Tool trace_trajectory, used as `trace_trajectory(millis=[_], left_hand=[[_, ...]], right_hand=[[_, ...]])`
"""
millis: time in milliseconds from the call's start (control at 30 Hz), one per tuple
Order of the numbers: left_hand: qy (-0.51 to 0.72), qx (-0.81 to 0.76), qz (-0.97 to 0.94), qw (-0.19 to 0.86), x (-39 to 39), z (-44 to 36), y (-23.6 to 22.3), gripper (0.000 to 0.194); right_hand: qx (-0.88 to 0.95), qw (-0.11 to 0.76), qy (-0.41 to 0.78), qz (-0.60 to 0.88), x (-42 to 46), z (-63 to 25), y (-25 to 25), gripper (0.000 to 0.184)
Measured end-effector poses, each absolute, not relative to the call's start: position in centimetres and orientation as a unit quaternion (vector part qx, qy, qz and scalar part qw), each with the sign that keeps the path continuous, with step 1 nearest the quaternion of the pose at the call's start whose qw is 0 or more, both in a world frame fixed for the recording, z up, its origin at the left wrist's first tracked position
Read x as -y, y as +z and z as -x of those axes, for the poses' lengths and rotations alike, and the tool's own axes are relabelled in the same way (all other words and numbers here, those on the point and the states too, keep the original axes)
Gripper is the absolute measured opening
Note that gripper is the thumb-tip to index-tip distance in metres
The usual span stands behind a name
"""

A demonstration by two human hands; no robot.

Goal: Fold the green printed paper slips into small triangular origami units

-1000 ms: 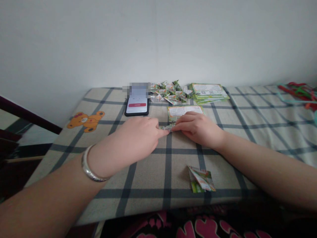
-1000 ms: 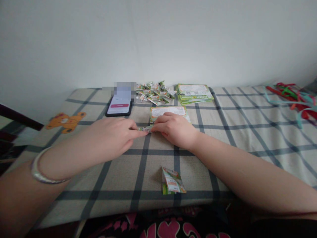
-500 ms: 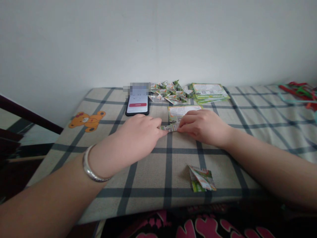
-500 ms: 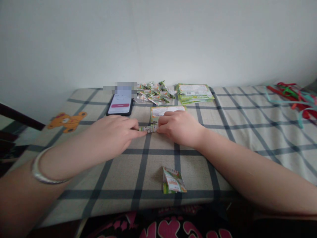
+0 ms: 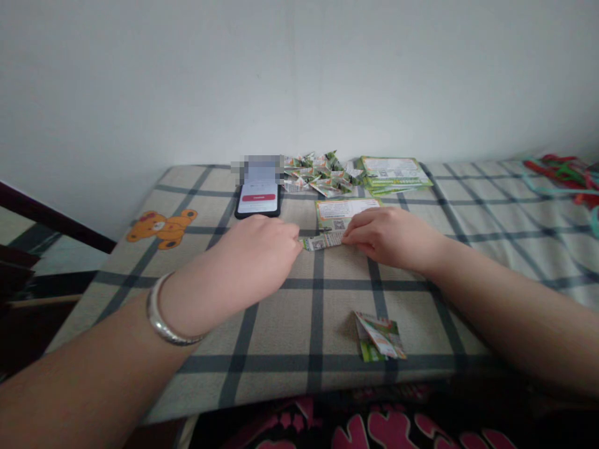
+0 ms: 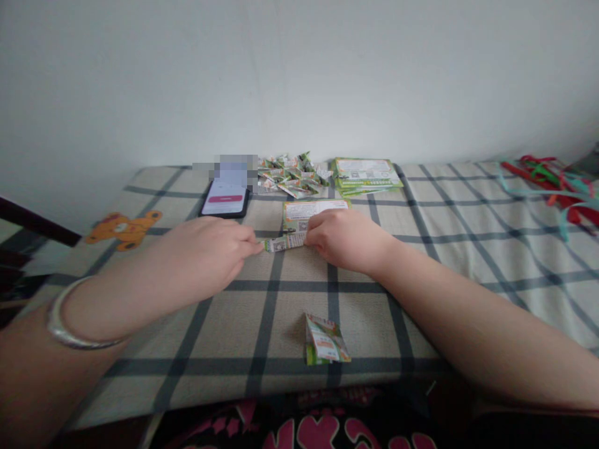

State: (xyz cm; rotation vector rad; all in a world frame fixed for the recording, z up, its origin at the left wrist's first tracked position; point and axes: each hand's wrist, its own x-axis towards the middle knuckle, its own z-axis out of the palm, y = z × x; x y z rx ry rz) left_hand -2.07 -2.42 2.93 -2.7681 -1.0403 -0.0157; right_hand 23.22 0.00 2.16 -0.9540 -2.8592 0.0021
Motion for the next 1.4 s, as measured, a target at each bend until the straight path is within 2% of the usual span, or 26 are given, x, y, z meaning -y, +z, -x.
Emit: trace_trajectory(millis=[100,333,600,733,1000,1233,1400], left_hand=[[0.038,0.361,0.925,0.110,2.4,1.9,3.1,0.026],[0.031,0.357,0.928,0.098,1.8,1.8,3.0,0.025],[-0.029,0.392,0.901,0.184,2.9,-0.1,2.1,0.019],[-0.045,0.425,0.889,0.167,2.8,-0.6,1.9,0.015],[-0.053,0.441,0.886,0.135,2.6,-0.4,2.0,0.020],[-0.093,0.429,0.886,0.147,2.1,0.1,1.7,0.014],[-0.119,0.416,0.888,0.154,1.6,0.2,1.6,0.011]], right_hand=[[0.942,0.059,-0.008,0.329,0.1,-23.3,2.2,0.024],[0.919,0.086,-0.028,0.383,0.4,-23.0,2.0,0.025],[0.904,0.145,-0.015,0.401,-0.2,-22.5,1.2,0.022],[0.901,0.155,-0.011,0.404,-0.3,-22.6,1.0,0.021],[0.882,0.205,0.003,0.424,-0.2,-22.3,0.5,0.019],[0.882,0.251,0.003,0.399,-0.4,-22.6,0.2,0.029],[0.884,0.241,0.004,0.401,-0.7,-22.7,0.3,0.015]])
